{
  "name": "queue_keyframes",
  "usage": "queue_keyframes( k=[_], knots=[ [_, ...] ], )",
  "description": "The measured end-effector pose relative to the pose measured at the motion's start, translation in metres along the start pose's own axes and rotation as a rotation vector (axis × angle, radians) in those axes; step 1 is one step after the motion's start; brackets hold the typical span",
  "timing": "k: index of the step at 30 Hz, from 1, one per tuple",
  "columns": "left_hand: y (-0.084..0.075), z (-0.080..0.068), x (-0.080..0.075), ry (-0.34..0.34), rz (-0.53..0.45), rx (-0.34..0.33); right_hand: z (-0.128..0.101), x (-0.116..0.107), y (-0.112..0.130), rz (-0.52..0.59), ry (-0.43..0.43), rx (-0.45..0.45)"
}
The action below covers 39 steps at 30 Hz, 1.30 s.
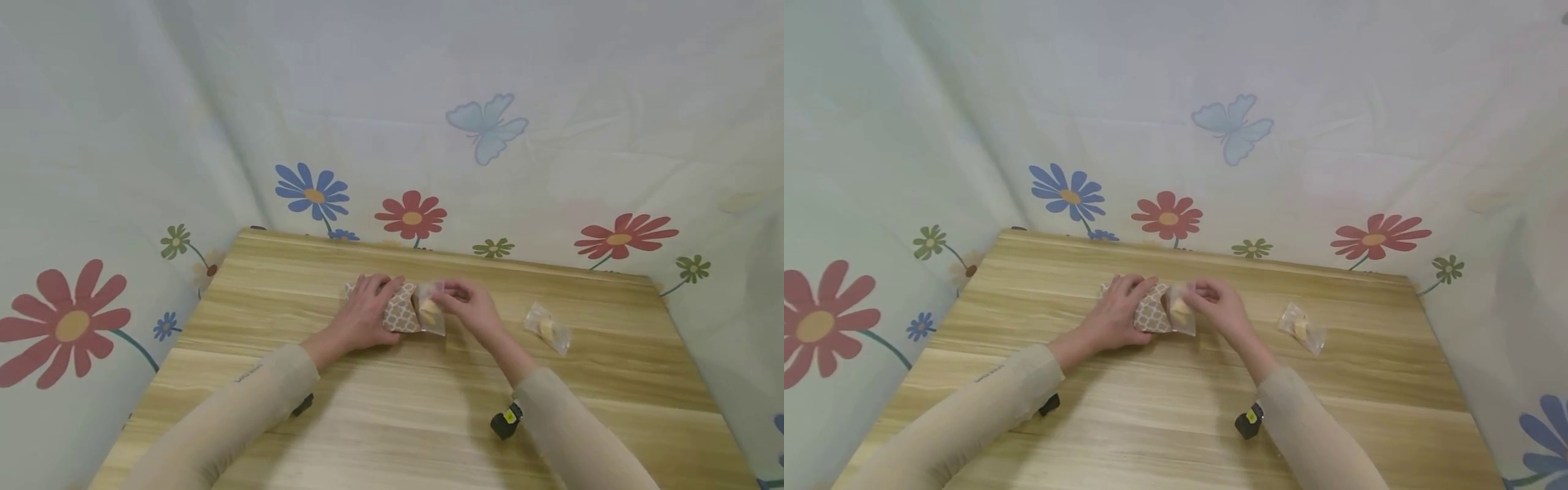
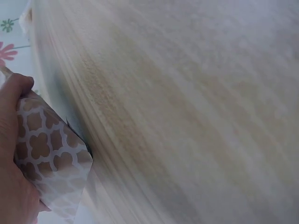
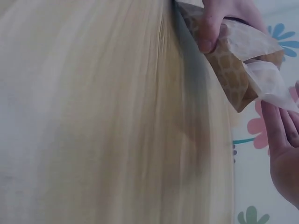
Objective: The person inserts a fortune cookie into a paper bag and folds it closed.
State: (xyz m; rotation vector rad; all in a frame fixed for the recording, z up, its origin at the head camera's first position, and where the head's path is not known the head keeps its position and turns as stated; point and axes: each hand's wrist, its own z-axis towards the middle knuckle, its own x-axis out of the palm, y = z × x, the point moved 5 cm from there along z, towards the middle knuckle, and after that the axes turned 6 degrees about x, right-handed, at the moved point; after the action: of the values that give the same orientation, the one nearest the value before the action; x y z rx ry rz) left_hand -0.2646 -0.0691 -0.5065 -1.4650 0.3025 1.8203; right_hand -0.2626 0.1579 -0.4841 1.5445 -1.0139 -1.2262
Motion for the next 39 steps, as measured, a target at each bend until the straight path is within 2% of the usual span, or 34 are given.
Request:
queue_keyframes(
  k=[3,8,11,16,26,39],
  knots=[
    [-0.001,0.0,-0.001,-0.012,-0.011,-0.001,-0.01,-0.003,-0.003,0.013,0.015,0.004],
    [-0.001,0.001,-0.002,-0.027,-0.018,-0.001,-0.013,0.0,0.0,-0.157,0.028,-0.068],
    [-0.001,0.001,-0.001,-0.022,-0.016,-0.003,-0.011,0.003,0.004,-0.199,0.023,-0.092],
    [-0.002,0.001,0.001,-0.042,-0.041,-0.003,-0.006,0.008,0.008,-0.216,0.007,-0.074],
    [-0.001,0.001,0.007,-0.045,-0.065,-0.033,0.001,0.026,0.012,-0.286,0.078,-0.083],
    [-0.007,0.004,0.005,-0.024,-0.138,-0.075,-0.001,0.02,0.021,-0.276,0.055,-0.107]
  ],
)
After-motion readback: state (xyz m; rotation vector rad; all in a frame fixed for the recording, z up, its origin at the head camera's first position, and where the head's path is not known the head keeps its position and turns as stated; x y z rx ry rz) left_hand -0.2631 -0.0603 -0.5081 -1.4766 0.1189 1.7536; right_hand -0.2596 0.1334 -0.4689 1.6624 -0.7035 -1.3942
